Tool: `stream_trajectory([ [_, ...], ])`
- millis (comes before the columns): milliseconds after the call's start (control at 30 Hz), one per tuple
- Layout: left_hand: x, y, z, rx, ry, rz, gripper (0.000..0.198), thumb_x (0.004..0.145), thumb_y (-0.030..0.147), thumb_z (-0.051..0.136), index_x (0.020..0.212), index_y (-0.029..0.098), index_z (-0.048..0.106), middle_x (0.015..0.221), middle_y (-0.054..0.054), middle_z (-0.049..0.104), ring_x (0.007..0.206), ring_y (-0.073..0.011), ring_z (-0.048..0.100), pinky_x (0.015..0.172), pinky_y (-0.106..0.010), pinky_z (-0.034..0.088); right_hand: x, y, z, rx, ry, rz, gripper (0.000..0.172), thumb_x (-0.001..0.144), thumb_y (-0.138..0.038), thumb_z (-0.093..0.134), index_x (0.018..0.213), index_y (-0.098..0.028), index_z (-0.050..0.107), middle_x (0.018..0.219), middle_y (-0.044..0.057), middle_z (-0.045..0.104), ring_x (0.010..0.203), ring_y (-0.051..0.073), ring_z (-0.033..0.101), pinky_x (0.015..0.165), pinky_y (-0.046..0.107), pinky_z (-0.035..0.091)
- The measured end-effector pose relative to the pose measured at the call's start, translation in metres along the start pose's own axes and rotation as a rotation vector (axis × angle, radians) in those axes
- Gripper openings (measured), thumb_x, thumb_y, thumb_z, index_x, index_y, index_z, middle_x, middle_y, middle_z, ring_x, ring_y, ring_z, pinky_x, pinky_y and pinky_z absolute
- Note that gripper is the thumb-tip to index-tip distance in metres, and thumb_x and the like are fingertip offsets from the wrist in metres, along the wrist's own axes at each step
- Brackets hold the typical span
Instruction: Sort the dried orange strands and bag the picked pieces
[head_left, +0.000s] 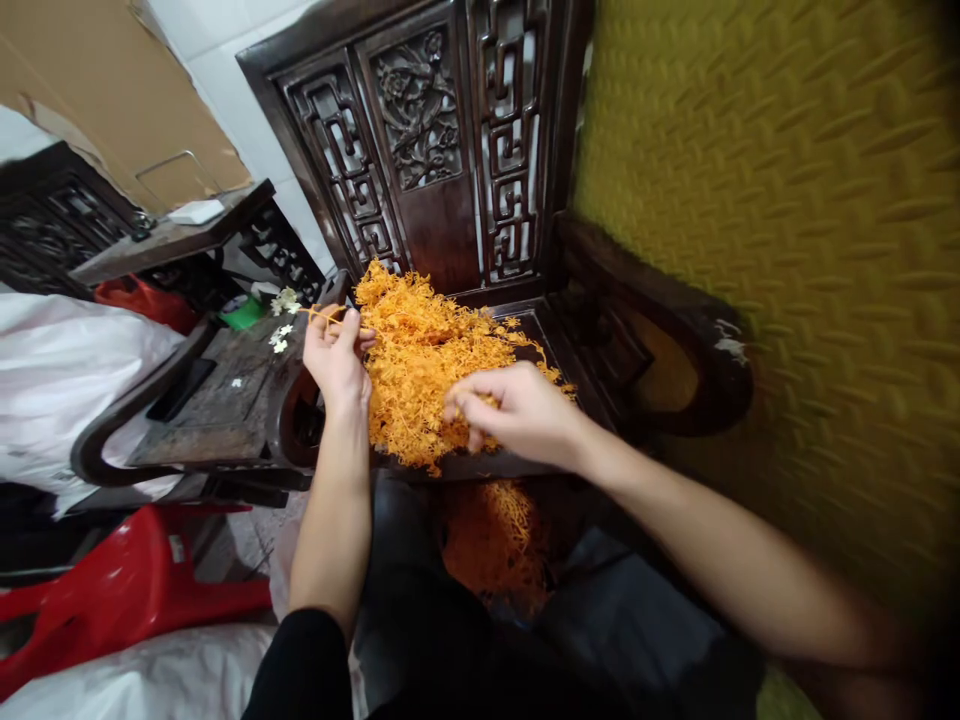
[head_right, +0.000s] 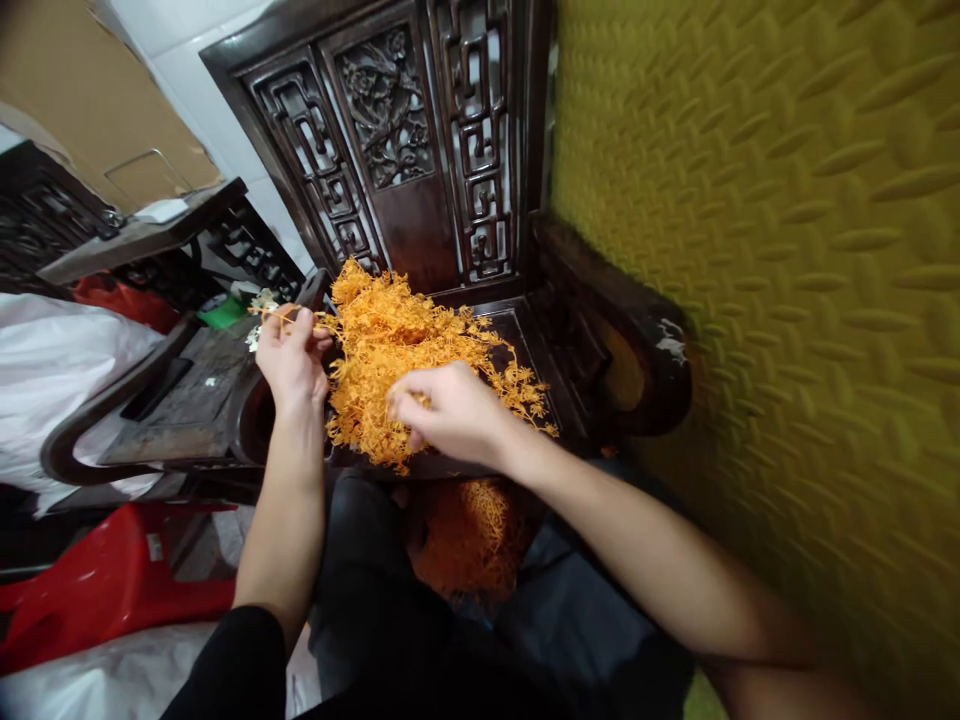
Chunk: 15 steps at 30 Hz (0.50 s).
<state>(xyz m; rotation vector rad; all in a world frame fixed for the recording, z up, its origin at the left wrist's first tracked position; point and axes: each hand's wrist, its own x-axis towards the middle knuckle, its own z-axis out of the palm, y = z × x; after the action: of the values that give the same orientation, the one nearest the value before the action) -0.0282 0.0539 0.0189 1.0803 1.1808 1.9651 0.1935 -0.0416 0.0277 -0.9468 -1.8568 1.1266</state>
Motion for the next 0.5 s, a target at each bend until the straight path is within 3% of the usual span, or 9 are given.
stream_trajectory([
  [100,-0.004,0.001,-0.001,-0.119,-0.095,-0.189,0.042,0.068,0.033,0.086,0.099,0.020,0.060,0.076,0.004,0.066,0.058,-0.0067,0.065,0.055,-0.018,0.051,0.007,0.012,-0.010,0.123,0.011,0.120,0.033,0.089,-0.020,0.052,0.114,-0.014,0.073,0.089,0.007,0.077,0.052,0.013,0.067,0.058,0.027,0.051],
  [167,-0.015,0.007,0.005,-0.153,-0.169,-0.228,0.043,0.067,0.033,0.088,0.098,0.020,0.061,0.076,0.004,0.067,0.058,-0.0059,0.065,0.054,-0.017,0.050,0.012,0.020,-0.010,0.050,0.044,0.114,0.038,0.093,-0.025,0.050,0.121,-0.013,0.072,0.091,0.008,0.078,0.055,0.016,0.070,0.059,0.029,0.054],
  [333,-0.044,0.024,0.024,-0.164,-0.311,-0.255,0.047,0.066,0.036,0.091,0.098,0.019,0.061,0.075,0.004,0.067,0.053,-0.0053,0.062,0.051,-0.016,0.049,0.019,0.024,0.001,-0.307,0.306,-0.126,0.046,0.091,-0.040,0.064,0.128,-0.013,0.070,0.116,0.015,0.075,0.096,0.026,0.072,0.087,0.039,0.054],
  [433,-0.051,0.027,0.028,-0.125,-0.433,-0.237,0.049,0.068,0.042,0.089,0.101,0.019,0.061,0.080,0.001,0.069,0.056,-0.0070,0.064,0.052,-0.018,0.052,0.023,0.021,-0.003,-0.247,0.178,-0.182,0.028,0.094,-0.035,0.061,0.101,-0.014,0.078,0.089,0.007,0.076,0.079,0.019,0.067,0.075,0.032,0.049],
  [500,-0.050,0.025,0.025,-0.035,-0.460,-0.195,0.046,0.077,0.050,0.081,0.104,0.019,0.062,0.086,-0.002,0.071,0.058,-0.0086,0.066,0.050,-0.018,0.050,0.026,0.020,-0.012,-0.099,0.101,-0.139,0.029,0.095,-0.035,0.060,0.082,-0.014,0.076,0.067,0.001,0.066,0.062,0.013,0.056,0.060,0.026,0.040],
])
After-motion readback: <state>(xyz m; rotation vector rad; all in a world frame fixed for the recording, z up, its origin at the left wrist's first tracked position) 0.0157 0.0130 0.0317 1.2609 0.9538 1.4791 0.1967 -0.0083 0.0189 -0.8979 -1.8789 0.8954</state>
